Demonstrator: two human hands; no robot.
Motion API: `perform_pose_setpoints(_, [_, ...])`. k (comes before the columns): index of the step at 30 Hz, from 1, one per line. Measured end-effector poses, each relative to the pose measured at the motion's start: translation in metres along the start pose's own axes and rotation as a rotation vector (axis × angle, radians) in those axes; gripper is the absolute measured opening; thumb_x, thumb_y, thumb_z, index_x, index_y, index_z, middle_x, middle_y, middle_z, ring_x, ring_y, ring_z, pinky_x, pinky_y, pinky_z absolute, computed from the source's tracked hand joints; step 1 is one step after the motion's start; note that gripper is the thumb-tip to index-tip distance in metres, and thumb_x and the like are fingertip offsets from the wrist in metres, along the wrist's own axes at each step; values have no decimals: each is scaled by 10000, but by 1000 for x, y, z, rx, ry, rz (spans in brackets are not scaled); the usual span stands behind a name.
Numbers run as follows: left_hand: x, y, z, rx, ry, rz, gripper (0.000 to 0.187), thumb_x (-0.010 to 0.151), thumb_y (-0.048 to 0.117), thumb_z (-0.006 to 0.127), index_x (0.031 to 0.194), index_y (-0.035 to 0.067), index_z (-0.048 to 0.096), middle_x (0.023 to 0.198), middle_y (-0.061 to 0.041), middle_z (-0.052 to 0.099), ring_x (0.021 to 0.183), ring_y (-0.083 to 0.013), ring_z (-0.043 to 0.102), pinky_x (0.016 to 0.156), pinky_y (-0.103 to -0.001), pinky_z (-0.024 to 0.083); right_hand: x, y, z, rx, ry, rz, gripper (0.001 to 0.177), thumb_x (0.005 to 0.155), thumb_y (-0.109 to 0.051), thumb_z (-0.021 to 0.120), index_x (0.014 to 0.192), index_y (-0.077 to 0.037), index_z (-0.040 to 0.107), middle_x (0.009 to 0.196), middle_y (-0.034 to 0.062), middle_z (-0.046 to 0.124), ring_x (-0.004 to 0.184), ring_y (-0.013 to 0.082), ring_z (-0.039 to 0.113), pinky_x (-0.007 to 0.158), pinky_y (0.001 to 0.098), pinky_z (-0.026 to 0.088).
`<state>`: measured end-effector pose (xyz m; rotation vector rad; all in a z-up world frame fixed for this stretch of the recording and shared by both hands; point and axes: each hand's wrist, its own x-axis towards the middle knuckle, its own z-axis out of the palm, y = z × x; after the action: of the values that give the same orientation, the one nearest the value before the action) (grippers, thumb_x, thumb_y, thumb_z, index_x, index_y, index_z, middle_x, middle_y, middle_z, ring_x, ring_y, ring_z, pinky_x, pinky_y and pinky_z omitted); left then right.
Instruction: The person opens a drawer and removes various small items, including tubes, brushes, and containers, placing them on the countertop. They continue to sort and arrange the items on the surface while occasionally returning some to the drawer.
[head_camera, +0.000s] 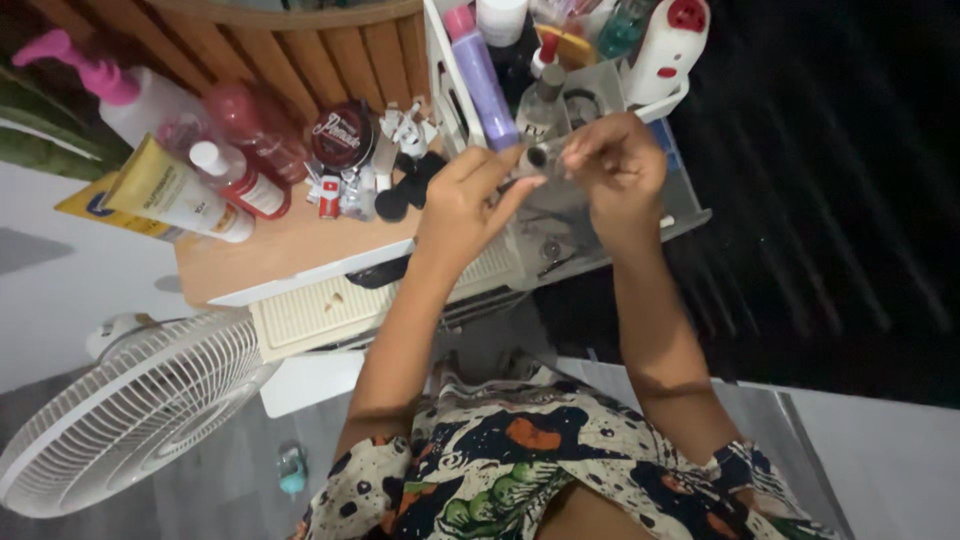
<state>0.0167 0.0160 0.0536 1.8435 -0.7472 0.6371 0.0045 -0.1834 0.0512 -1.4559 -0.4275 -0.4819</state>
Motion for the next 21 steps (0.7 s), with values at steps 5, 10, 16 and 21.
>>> perform_pose_setpoints(5, [-2, -8, 7, 1, 37, 18, 348, 899, 176, 863, 1172, 13, 723, 862, -79, 618, 636, -175, 561, 598, -322, 490, -2, 5, 7, 4, 43, -28, 173, 1048, 43, 710, 1031, -33, 556, 987, 79, 652, 824, 109, 612, 770, 232, 514])
perform_pose_setpoints(10, [-4, -10, 7, 28, 53, 44, 357, 901, 187, 869, 1176, 14, 723, 857, -74, 612, 633, -175, 555, 595, -321, 489, -3, 12, 7, 27, 36, -36, 193, 1041, 37, 727, 1043, -39, 550, 980, 79, 657, 814, 113, 617, 757, 239, 515])
perform_pose_setpoints(16, [-4, -13, 3, -22, 39, -82, 368, 891, 227, 876, 1154, 9, 741, 848, -65, 639, 609, -127, 561, 563, -281, 471, 4, 15, 11, 119, -29, -10, 260, 1032, 62, 769, 1136, -58, 563, 954, 68, 666, 843, 119, 659, 785, 249, 563])
perform_pose_setpoints(21, [-7, -27, -5, -76, 122, -184, 349, 878, 289, 866, 1074, 11, 786, 798, -42, 669, 600, -105, 544, 548, -276, 429, 11, 12, 16, 87, -128, 38, 467, 974, 63, 834, 1301, -94, 541, 1128, 56, 684, 1032, 131, 703, 945, 256, 602])
